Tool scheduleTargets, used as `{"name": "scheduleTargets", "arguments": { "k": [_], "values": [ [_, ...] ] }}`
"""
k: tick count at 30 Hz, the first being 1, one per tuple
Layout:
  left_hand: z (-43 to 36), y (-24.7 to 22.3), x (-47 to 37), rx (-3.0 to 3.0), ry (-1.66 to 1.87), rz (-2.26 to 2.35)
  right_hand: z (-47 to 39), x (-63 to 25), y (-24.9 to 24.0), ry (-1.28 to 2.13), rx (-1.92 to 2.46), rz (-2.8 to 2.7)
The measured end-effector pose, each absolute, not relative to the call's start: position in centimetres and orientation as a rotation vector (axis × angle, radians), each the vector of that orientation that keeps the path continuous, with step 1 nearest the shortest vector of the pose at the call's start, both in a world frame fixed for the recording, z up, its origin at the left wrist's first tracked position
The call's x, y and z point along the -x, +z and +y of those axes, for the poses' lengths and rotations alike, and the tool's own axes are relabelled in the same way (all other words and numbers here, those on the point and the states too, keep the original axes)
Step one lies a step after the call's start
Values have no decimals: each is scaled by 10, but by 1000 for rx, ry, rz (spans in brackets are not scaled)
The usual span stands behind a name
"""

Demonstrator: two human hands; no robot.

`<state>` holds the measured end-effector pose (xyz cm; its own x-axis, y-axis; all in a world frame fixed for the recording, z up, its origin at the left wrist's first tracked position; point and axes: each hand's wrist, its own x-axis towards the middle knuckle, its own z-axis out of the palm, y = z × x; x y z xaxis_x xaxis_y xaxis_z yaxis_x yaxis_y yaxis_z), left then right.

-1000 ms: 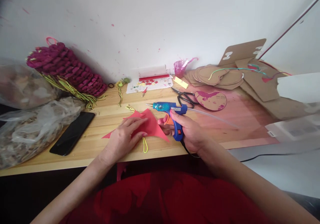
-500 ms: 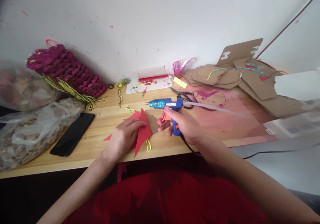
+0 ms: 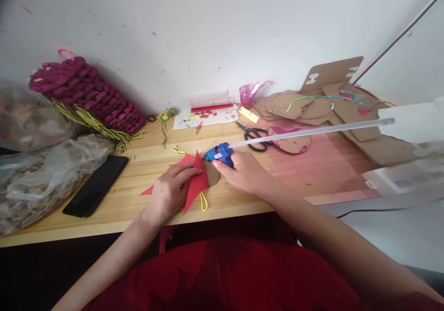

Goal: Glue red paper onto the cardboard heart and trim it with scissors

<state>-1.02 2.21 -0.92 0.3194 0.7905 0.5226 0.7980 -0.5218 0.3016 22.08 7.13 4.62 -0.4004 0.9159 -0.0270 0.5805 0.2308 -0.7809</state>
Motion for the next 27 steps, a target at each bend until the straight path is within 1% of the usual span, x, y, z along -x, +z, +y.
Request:
{"name": "scheduleTargets", "arguments": {
  "k": [21, 27],
  "values": [
    [21, -9, 10, 2516, -994, -1524, 72, -228, 51, 874, 1365, -2213],
    [22, -8, 10, 2496, -1013, -1480, 67, -231, 53, 879, 1454, -2244]
  ]
}}
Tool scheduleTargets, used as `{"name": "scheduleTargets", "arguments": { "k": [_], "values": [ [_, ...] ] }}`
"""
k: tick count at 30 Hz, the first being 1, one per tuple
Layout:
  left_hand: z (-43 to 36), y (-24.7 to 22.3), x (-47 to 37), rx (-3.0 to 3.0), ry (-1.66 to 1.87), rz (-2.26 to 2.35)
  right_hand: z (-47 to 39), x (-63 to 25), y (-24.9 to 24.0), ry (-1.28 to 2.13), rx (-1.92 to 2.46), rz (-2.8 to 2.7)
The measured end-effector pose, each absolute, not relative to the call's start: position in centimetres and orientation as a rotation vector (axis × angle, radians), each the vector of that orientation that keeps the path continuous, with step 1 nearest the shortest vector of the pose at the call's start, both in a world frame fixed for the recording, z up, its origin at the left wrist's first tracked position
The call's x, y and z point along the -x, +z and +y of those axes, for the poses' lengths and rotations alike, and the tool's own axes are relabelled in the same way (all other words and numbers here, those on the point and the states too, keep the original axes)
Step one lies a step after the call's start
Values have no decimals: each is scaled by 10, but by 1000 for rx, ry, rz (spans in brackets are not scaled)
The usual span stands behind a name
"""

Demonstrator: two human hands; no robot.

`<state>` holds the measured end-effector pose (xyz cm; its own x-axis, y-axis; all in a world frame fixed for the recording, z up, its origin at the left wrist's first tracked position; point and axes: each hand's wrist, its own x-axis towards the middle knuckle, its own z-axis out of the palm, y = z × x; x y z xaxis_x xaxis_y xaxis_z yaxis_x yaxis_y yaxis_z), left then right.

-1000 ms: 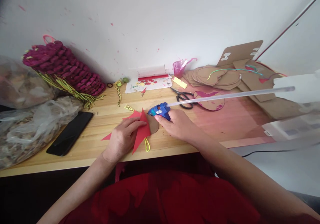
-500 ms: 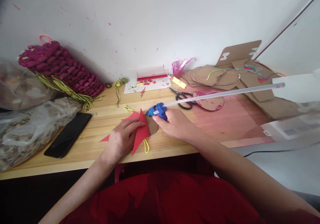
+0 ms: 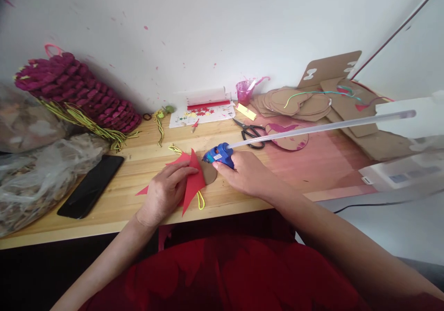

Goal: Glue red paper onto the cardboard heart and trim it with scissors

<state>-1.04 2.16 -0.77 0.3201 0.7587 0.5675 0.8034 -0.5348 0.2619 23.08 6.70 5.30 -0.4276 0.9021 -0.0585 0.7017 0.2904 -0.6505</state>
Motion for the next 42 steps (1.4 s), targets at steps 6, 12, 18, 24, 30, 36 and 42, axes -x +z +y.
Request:
{"name": "scheduleTargets", "arguments": {
  "k": [6, 12, 18, 24, 30, 36, 42],
  "values": [
    [21, -5, 9, 2494, -999, -1480, 61, -234, 59, 898, 1459, -2278],
    [21, -5, 9, 2476, -994, -1470, 55, -240, 62, 910, 1467, -2310],
    [22, -4, 8, 2508, -1004, -1485, 48, -246, 66, 919, 1452, -2347],
    [22, -7, 9, 2493, -969, -1482, 42, -249, 70, 948, 1446, -2366],
    [22, -8, 10, 2496, -936, -1499, 35, -253, 72, 910, 1504, -2417],
    [21, -6, 10, 2548, -867, -1473, 27, -257, 75, 931, 1596, -2429],
    [18, -2, 9, 2570, -726, -1525, 24, -259, 76, 1005, 1592, -2422]
  ]
}}
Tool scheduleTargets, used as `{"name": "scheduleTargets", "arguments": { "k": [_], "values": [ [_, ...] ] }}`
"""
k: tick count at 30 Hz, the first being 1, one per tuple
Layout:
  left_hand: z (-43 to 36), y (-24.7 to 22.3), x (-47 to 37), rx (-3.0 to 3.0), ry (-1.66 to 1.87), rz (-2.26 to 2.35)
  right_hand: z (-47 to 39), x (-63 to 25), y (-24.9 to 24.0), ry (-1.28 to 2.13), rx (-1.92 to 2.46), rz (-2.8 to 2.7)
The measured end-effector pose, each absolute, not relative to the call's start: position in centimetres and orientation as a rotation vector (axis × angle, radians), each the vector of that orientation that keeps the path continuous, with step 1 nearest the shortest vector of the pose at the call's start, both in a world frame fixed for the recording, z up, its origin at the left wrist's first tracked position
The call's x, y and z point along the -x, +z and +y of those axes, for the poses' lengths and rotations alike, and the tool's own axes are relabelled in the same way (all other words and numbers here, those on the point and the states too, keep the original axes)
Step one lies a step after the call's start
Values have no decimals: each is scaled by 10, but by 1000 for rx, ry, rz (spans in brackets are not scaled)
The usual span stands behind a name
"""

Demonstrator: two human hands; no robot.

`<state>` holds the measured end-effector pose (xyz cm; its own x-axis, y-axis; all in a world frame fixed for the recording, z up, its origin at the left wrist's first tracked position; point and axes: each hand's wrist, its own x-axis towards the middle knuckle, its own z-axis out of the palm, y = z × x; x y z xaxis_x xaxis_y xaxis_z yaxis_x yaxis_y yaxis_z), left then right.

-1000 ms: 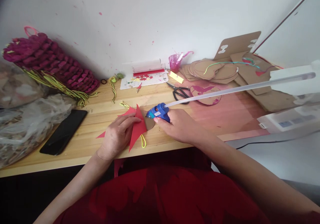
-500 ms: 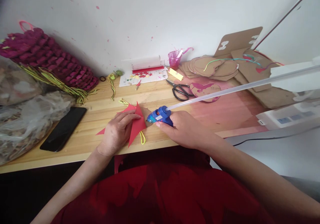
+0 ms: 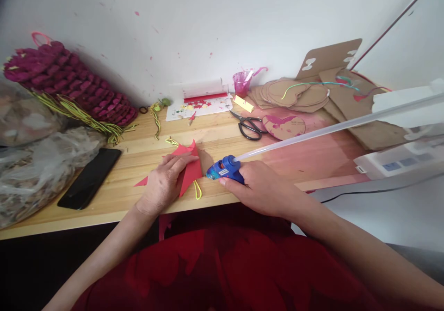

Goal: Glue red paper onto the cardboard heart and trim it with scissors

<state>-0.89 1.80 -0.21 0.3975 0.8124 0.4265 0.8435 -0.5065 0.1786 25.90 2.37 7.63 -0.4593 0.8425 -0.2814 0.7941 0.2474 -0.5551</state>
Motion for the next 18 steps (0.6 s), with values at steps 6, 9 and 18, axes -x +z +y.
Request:
{"name": "scheduleTargets", "arguments": {
  "k": [6, 9, 18],
  "values": [
    [19, 0, 5, 2560, -709, -1579, 29, -267, 74, 1229, 1602, -2211],
    [21, -4, 4, 2542, -737, -1551, 36, -269, 67, 1411, 1541, -1944],
    [27, -9, -2, 2587, -518, -1467, 49, -248, 35, 1679, 1169, -1153]
  ]
}}
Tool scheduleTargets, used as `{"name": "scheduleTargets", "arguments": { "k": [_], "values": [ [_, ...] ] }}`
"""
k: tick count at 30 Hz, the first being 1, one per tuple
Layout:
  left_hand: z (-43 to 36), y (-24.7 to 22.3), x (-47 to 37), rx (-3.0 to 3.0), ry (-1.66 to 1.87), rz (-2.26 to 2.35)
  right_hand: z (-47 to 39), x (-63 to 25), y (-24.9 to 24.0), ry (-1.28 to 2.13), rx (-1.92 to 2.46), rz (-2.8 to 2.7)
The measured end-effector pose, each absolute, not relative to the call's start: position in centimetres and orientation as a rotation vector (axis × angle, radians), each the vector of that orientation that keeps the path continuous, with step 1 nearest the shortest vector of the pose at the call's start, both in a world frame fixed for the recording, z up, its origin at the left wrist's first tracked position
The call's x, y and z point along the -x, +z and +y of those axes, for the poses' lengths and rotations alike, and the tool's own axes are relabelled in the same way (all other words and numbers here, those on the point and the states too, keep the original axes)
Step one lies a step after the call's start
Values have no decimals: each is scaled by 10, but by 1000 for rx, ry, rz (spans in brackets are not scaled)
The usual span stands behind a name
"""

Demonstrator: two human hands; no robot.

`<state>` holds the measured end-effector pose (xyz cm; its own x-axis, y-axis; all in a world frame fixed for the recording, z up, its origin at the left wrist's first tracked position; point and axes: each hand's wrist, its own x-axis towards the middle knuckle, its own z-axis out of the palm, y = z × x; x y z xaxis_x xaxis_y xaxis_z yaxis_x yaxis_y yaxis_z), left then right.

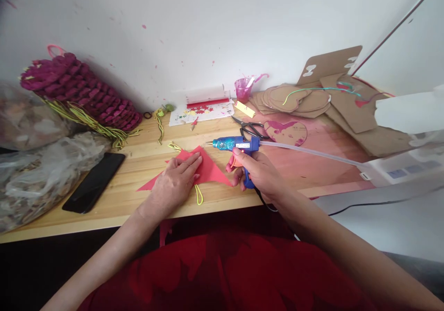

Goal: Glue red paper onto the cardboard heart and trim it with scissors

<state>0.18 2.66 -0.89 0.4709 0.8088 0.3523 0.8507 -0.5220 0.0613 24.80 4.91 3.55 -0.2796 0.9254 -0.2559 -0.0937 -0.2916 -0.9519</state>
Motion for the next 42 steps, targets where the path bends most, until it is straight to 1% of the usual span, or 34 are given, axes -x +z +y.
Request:
{"name": "scheduleTargets", "arguments": {
  "k": [3, 7, 11, 18, 28, 32, 35, 38, 42],
  "values": [
    [28, -6, -3, 2622, -392, -1451, 51, -242, 29, 1726, 1108, -1062],
    [26, -1, -2, 2683, -352, -1353, 54, -235, 24, 1731, 1075, -1008],
    [20, 3, 1, 2734, -461, -1260, 55, -234, 18, 1665, 1088, -1050],
    [11, 0, 0, 2713, -706, -1287, 53, -235, 13, 1582, 1084, -1061],
    [-6, 12, 5, 2881, -515, -1229, 51, -235, 13, 1592, 1099, -1057],
    [-2, 11, 4, 2888, -621, -1247, 51, -235, 13, 1583, 1094, -1081],
    [4, 7, -1, 2760, -741, -1333, 51, -235, 13, 1579, 1098, -1102],
    [9, 4, -8, 2613, -659, -1423, 51, -236, 14, 1577, 1097, -1117],
    [15, 9, -14, 2626, -483, -1495, 50, -235, 15, 1581, 1099, -1127]
  ]
}}
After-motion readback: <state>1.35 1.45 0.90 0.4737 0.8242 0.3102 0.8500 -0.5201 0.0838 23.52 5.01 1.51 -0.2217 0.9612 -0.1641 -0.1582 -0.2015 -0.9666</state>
